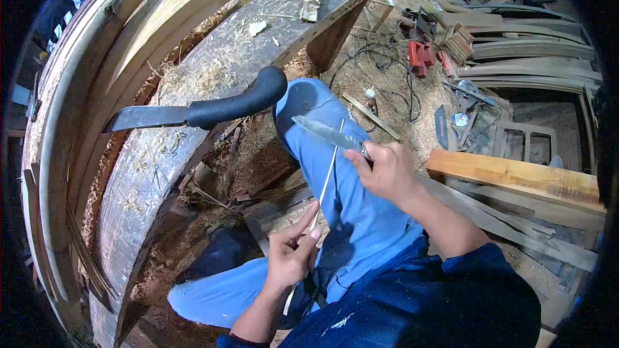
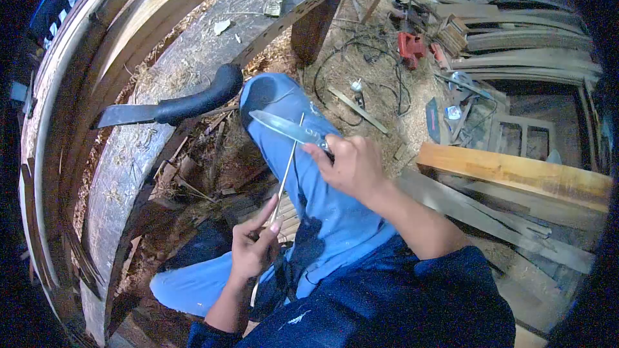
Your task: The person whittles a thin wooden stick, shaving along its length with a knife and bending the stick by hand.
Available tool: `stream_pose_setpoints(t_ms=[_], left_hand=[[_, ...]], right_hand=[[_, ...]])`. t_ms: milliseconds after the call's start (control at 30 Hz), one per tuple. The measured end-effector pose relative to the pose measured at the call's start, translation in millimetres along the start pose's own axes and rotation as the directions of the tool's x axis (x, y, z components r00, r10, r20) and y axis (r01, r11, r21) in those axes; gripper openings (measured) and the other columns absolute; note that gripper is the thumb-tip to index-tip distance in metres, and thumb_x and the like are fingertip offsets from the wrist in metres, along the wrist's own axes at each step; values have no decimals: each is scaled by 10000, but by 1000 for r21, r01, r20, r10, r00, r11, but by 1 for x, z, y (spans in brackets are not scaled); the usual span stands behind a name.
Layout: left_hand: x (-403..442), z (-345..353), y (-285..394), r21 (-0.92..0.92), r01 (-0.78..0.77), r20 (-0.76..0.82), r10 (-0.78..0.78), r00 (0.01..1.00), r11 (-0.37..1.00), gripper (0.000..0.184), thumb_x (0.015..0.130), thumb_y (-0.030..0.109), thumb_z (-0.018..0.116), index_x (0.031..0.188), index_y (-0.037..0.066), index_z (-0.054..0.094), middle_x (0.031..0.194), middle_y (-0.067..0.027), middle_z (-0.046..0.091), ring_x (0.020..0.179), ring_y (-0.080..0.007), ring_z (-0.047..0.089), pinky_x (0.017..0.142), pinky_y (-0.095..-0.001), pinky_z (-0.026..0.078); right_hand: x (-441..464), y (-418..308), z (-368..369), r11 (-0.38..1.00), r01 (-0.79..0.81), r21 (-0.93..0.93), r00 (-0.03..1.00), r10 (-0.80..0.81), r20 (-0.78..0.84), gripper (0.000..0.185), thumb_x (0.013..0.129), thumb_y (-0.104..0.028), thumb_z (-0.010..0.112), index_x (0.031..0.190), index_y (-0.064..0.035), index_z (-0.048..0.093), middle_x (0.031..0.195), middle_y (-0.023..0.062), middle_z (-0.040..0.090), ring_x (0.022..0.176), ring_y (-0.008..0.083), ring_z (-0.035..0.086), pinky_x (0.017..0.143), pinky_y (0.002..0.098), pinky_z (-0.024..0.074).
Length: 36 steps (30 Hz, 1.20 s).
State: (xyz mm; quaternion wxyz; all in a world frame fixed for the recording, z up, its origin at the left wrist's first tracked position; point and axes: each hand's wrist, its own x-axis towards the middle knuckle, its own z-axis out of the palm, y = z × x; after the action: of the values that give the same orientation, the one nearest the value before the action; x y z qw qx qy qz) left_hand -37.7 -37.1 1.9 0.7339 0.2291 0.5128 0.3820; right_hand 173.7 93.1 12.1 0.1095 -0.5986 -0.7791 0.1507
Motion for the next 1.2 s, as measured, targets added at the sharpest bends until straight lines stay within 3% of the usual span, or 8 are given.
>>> stream_pose_setpoints(t_ms=[167,400,467,567,600,700,933,1200], left_hand=[[-15,-9,-11,14,43,65,-43,997,999,431,970,96,592,1397,71,547,582,43,529,450,-55,420,452,-235,333],[-1,1,-4,-7,30,115,-29,993,1000,432,1025,164,525,1453,120,483,540,13,517,412,-48,401,397,-224,315],[9,1,-8,-40,-101,73,103,992,994,428,1024,148,518,1447,91,486,578,7,533,423,-48,406,394,-225,312],[12,5,16,-27,-15,41,16,999,1000,420,1027,137,508,1438,53,486,598,11,532,447,-49,413,414,-225,322],[18,6,13,-7,-105,42,105,994,994,414,1030,126,499,1430,24,486,592,16,517,472,-53,417,442,-222,330],[17,4,21,-32,-46,68,48,997,998,407,1032,125,497,1427,28,493,600,10,517,496,-58,426,471,-221,341],[12,2,-3,-35,-154,77,156,985,987,392,1037,139,497,1414,33,511,629,10,506,517,-72,437,491,-238,359],[-10,-2,-5,-12,-66,74,67,995,998,378,1021,141,517,1383,37,548,584,-13,537,476,-84,460,465,-236,361]], right_hand=[[6,16,-1,998,-58,0,998,58,-40,499,913,-431,645,637,-20,591,526,230,550,533,437,605,514,510,471],[0,20,7,992,36,125,995,-23,-99,498,909,-425,655,626,-22,579,527,213,553,525,416,603,506,497,462],[-1,10,0,993,82,79,997,-83,2,504,909,-433,653,616,-31,571,515,208,550,516,413,605,490,492,464],[-3,3,-2,986,138,89,990,-141,30,506,908,-440,650,611,-39,570,508,213,547,510,420,606,481,502,469],[-3,2,-3,987,130,88,991,-133,19,506,908,-440,650,611,-39,570,508,213,547,510,420,606,481,502,469],[-3,-1,-4,990,112,88,992,-117,57,510,909,-451,645,611,-42,576,500,219,541,508,431,606,478,512,473],[2,8,-3,997,53,64,999,-53,-3,530,917,-449,630,599,-28,575,520,231,553,527,438,608,505,508,486],[6,24,-1,1000,-7,8,999,7,-33,531,915,-429,640,599,-9,570,520,238,546,537,443,604,512,517,474]])
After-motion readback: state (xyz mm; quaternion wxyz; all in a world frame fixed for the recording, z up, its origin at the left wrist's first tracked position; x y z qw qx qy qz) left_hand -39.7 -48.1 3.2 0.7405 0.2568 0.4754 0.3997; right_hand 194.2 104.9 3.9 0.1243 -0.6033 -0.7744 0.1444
